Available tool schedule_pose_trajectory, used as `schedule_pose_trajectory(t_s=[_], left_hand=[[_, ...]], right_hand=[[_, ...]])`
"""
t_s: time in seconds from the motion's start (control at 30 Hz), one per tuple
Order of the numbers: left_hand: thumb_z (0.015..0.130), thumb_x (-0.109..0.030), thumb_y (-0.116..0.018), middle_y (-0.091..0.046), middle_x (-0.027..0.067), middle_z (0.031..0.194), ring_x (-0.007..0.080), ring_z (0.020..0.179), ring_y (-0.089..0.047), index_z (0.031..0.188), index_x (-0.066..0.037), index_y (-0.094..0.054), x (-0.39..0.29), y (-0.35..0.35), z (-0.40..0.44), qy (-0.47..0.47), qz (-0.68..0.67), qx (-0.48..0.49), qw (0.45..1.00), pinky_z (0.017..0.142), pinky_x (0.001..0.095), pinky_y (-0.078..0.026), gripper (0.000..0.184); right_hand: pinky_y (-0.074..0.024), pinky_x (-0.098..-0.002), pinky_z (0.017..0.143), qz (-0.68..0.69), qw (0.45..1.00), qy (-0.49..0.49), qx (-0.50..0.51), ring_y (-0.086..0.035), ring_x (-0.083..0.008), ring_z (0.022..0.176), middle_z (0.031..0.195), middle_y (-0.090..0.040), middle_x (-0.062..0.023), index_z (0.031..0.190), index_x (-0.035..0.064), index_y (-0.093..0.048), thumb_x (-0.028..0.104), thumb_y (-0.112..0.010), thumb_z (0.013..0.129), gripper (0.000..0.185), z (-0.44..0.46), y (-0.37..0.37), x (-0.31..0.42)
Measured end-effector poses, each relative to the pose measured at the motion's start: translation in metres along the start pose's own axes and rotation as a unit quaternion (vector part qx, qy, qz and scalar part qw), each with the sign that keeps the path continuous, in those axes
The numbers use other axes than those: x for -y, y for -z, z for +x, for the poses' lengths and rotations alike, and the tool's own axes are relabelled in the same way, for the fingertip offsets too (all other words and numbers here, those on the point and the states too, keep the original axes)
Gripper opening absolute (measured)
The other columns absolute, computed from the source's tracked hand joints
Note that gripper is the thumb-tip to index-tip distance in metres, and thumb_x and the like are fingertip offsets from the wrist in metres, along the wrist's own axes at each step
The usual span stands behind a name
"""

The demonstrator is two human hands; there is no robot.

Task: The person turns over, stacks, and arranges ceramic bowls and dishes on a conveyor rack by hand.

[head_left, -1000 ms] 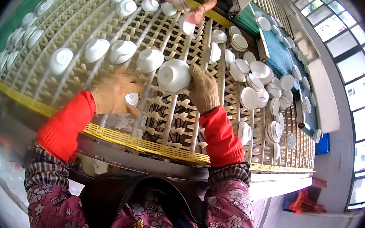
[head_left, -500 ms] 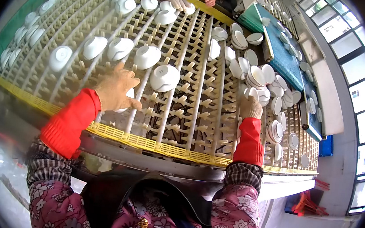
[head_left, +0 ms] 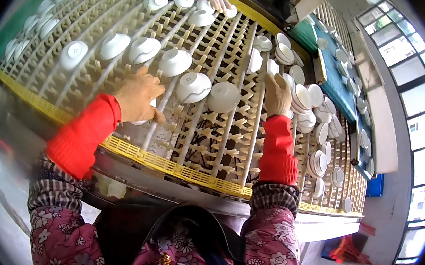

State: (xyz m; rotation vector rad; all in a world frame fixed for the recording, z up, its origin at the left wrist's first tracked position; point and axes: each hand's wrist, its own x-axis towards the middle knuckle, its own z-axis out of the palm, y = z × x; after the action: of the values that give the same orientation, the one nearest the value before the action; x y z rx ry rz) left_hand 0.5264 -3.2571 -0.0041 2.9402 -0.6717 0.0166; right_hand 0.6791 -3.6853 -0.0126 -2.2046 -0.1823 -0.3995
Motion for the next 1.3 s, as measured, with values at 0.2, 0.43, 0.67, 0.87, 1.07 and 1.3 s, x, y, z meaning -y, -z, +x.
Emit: schedule_pose_trajectory(t_s=[0.2,0.43,0.67,0.87,1.07,1.3], left_hand=[[0.077,-0.066,-0.097,-0.077,0.0114,0.108,0.0374,0.121,-0.067,0.101,-0.005,-0.081,-0.01,0.002,0.006,0.028,0.012,0.013,0.999,0.11,0.0456,-0.055,0.067],[0.079,-0.057,-0.098,-0.078,0.0098,0.102,0.0357,0.116,-0.07,0.096,-0.007,-0.081,-0.013,-0.003,0.001,0.039,-0.005,-0.043,0.998,0.11,0.046,-0.054,0.055],[0.089,-0.053,-0.092,-0.08,0.0109,0.105,0.0369,0.117,-0.071,0.098,-0.006,-0.084,-0.016,-0.005,0.008,0.089,0.037,-0.016,0.995,0.11,0.0453,-0.054,0.048],[0.09,-0.054,-0.09,-0.08,0.0122,0.106,0.0382,0.12,-0.07,0.1,-0.005,-0.085,-0.011,-0.007,0.008,0.088,0.06,-0.008,0.994,0.108,0.0471,-0.057,0.05],[0.092,-0.057,-0.09,-0.081,0.0114,0.106,0.0384,0.119,-0.071,0.102,-0.006,-0.086,-0.016,-0.007,0.006,0.121,0.018,-0.009,0.992,0.105,0.0483,-0.059,0.052],[0.094,-0.056,-0.089,-0.083,0.0108,0.107,0.0373,0.117,-0.073,0.104,-0.006,-0.088,-0.026,0.001,0.015,0.165,0.028,0.031,0.985,0.105,0.0469,-0.059,0.051]], right_hand=[[-0.0542,-0.0509,0.118,-0.178,0.984,0.012,-0.005,-0.069,-0.0456,0.14,0.146,-0.073,-0.0325,0.156,-0.0087,-0.062,0.06,-0.088,0.09,0.099,0.047,-0.055,0.029],[-0.0531,-0.0504,0.124,-0.212,0.971,-0.114,-0.002,-0.067,-0.0453,0.144,0.151,-0.07,-0.0318,0.161,-0.0072,-0.056,0.039,-0.078,0.1,0.08,0.087,-0.099,0.023],[-0.0614,-0.0424,0.115,0.006,0.977,0.152,-0.147,-0.075,-0.0394,0.136,0.151,-0.074,-0.0258,0.158,-0.0011,-0.064,-0.006,-0.058,0.102,0.057,0.101,-0.084,0.037],[-0.0614,-0.052,0.111,-0.246,0.926,0.279,0.066,-0.073,-0.0419,0.133,0.145,-0.069,-0.0212,0.151,0.0079,-0.069,0.041,-0.101,0.082,0.083,0.03,-0.088,0.113],[-0.0612,-0.055,0.101,-0.266,0.942,0.13,-0.161,-0.078,-0.0459,0.115,0.132,-0.08,-0.0231,0.134,0.0075,-0.078,0.057,-0.085,0.095,0.064,0.057,-0.025,0.005],[-0.0589,-0.052,0.098,-0.209,0.976,0.065,0.003,-0.076,-0.0473,0.11,0.12,-0.081,-0.0244,0.119,0.004,-0.083,0.047,-0.075,0.1,0.048,0.021,0.017,-0.071]])
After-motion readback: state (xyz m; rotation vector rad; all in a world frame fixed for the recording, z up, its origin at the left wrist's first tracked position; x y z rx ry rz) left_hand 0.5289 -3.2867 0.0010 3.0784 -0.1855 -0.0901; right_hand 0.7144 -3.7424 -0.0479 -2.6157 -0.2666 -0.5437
